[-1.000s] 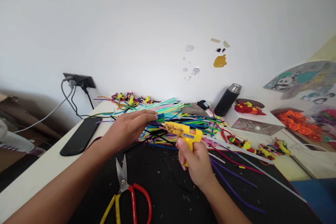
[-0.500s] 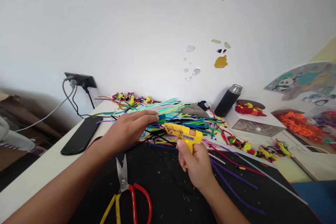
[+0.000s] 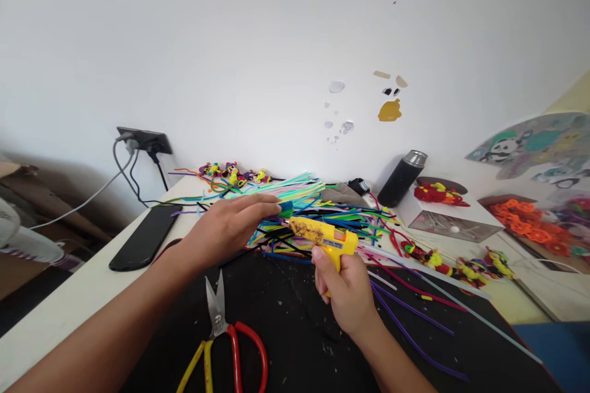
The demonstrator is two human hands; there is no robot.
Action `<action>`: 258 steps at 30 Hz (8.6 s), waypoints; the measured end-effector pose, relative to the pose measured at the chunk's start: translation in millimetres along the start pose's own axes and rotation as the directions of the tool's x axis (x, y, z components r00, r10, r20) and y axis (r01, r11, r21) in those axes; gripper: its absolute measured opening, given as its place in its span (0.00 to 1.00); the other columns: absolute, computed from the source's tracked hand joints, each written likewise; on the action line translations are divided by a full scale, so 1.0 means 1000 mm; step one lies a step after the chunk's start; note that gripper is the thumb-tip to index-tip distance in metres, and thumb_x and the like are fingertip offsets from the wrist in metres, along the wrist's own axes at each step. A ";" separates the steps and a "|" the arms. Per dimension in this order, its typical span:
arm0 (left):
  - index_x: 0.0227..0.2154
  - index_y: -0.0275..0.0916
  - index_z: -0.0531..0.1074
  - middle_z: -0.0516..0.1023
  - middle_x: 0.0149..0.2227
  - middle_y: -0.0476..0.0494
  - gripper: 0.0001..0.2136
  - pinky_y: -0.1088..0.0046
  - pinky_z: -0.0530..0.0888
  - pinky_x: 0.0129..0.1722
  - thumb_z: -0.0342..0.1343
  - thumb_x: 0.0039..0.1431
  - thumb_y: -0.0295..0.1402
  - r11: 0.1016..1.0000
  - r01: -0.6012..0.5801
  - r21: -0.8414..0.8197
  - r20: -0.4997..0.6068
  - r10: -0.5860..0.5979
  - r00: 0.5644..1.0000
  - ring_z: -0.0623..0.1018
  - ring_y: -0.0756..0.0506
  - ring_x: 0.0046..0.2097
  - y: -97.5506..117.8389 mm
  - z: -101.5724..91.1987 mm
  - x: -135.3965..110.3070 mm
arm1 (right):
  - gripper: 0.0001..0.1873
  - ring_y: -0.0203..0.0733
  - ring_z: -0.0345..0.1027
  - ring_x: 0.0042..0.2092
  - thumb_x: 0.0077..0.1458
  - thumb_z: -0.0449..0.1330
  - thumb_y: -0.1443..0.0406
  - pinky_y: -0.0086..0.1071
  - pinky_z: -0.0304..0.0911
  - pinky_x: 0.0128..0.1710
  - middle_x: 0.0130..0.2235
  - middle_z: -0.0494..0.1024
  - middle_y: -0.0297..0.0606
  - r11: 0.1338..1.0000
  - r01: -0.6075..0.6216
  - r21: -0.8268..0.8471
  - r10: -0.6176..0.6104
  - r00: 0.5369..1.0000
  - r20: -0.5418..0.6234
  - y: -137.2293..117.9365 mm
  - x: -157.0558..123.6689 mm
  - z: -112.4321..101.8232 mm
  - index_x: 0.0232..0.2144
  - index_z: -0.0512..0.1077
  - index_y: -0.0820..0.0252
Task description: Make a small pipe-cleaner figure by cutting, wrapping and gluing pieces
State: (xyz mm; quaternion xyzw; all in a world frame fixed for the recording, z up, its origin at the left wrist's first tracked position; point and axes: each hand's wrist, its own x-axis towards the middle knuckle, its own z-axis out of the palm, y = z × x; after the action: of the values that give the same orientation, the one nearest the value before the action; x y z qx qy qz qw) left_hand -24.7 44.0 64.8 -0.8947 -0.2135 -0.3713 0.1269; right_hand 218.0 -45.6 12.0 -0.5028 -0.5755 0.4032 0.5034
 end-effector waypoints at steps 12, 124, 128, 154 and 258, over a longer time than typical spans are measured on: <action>0.52 0.38 0.76 0.87 0.52 0.35 0.17 0.66 0.85 0.48 0.51 0.67 0.17 1.000 0.009 -0.009 -0.006 -0.009 1.000 0.87 0.41 0.52 -0.001 0.000 -0.002 | 0.38 0.33 0.55 0.16 0.66 0.56 0.40 0.29 0.52 0.19 0.12 0.61 0.31 1.000 0.015 0.004 -0.015 0.999 -0.032 0.000 -0.001 0.002 0.12 0.61 0.55; 0.38 0.39 0.75 0.87 0.36 0.46 0.14 0.67 0.83 0.42 0.73 0.55 0.37 0.099 0.742 -0.663 0.595 -0.531 0.603 0.86 0.44 0.39 0.005 -0.005 0.014 | 0.37 0.32 0.55 0.15 0.66 0.57 0.40 0.29 0.49 0.16 0.12 0.61 0.31 0.999 -0.032 0.025 0.033 0.999 -0.026 -0.007 -0.001 0.001 0.13 0.62 0.55; 0.38 0.40 0.75 0.87 0.36 0.46 0.14 0.65 0.83 0.43 0.73 0.55 0.37 0.123 0.744 -0.657 0.586 -0.538 0.606 0.86 0.43 0.40 0.006 -0.006 0.015 | 0.37 0.32 0.55 0.15 0.65 0.57 0.40 0.29 0.49 0.16 0.12 0.61 0.31 0.999 -0.037 0.015 0.037 0.999 -0.013 -0.008 -0.002 0.001 0.13 0.63 0.55; 0.40 0.41 0.77 0.84 0.38 0.44 0.11 0.65 0.83 0.43 0.65 0.61 0.42 0.482 0.707 -0.518 0.413 -0.582 0.700 0.85 0.42 0.40 0.006 -0.004 0.012 | 0.36 0.30 0.51 0.13 0.52 0.65 0.33 0.27 0.45 0.14 0.12 0.60 0.26 0.936 -0.218 0.278 0.214 0.976 0.043 -0.012 0.004 0.005 0.19 0.65 0.56; 0.39 0.41 0.76 0.87 0.39 0.44 0.19 0.64 0.86 0.45 0.77 0.51 0.44 0.326 0.569 -0.755 0.151 -0.759 0.634 0.88 0.41 0.42 0.011 -0.015 0.018 | 0.29 0.34 0.63 0.16 0.61 0.61 0.38 0.26 0.55 0.18 0.18 0.72 0.27 0.906 -0.421 0.053 0.363 0.834 0.416 0.025 0.011 0.012 0.35 0.71 0.58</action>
State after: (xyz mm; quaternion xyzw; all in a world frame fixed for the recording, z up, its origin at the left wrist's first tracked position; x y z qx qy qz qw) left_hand -17.2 33.7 87.8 -0.6420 -0.3739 -0.5424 -0.3922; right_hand 210.7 -30.3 -12.4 -0.4808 -0.5196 0.6311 0.3173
